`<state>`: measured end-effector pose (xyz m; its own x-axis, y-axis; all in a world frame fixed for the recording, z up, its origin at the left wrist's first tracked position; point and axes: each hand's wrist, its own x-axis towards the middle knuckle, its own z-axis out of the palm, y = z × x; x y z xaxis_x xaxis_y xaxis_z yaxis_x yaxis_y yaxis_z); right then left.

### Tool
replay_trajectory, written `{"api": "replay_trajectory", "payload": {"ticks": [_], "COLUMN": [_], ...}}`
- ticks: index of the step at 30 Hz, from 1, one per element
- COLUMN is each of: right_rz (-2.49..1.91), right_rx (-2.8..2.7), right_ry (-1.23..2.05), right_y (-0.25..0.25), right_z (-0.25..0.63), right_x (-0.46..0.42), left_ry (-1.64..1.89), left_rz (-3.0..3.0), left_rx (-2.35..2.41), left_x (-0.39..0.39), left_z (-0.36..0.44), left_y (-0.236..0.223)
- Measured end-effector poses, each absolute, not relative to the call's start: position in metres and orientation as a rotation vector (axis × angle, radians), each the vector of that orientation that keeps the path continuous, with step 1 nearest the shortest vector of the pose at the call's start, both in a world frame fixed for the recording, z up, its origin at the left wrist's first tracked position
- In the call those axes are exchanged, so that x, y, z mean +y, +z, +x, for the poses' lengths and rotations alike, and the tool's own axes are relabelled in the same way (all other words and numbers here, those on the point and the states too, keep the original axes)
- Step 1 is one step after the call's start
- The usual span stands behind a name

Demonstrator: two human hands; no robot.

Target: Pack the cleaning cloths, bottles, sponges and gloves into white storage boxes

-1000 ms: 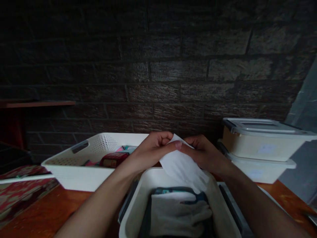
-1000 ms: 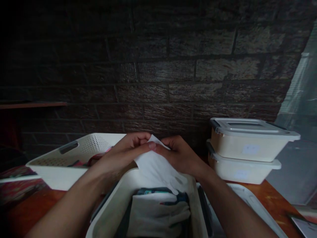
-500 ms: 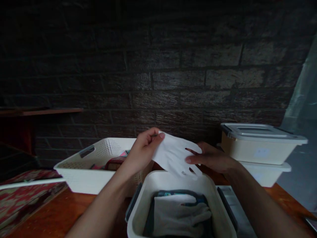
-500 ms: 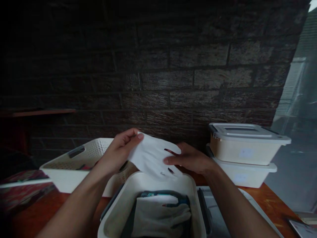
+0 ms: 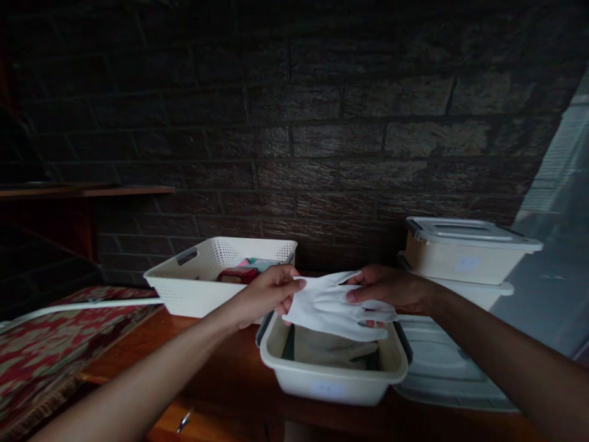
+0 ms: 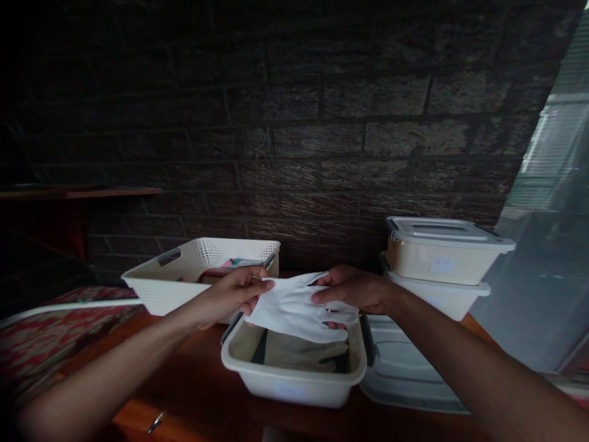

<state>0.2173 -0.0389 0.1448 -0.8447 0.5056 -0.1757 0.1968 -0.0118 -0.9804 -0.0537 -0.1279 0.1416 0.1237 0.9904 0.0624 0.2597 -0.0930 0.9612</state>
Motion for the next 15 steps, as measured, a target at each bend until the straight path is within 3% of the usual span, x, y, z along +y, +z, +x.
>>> {"api": "replay_trajectory", "payload": {"ticks": [6,15], "right_rz": [-1.037,-1.126], "right_rx": [-2.343,-2.631], "right_ry": [1.755,1.456], "right_y": [0.142,0.122], "right_z": [0.212,0.197], "right_x": [-0.043,-0.038], "left_ry": [0.731,0.294], "left_rz": [1.762,2.423], "left_rx": [1.332,1.634], "left_x": [-0.133,-0.14], "left_z": [-0.045,-0.037], "left_y": [0.132,0.132]}}
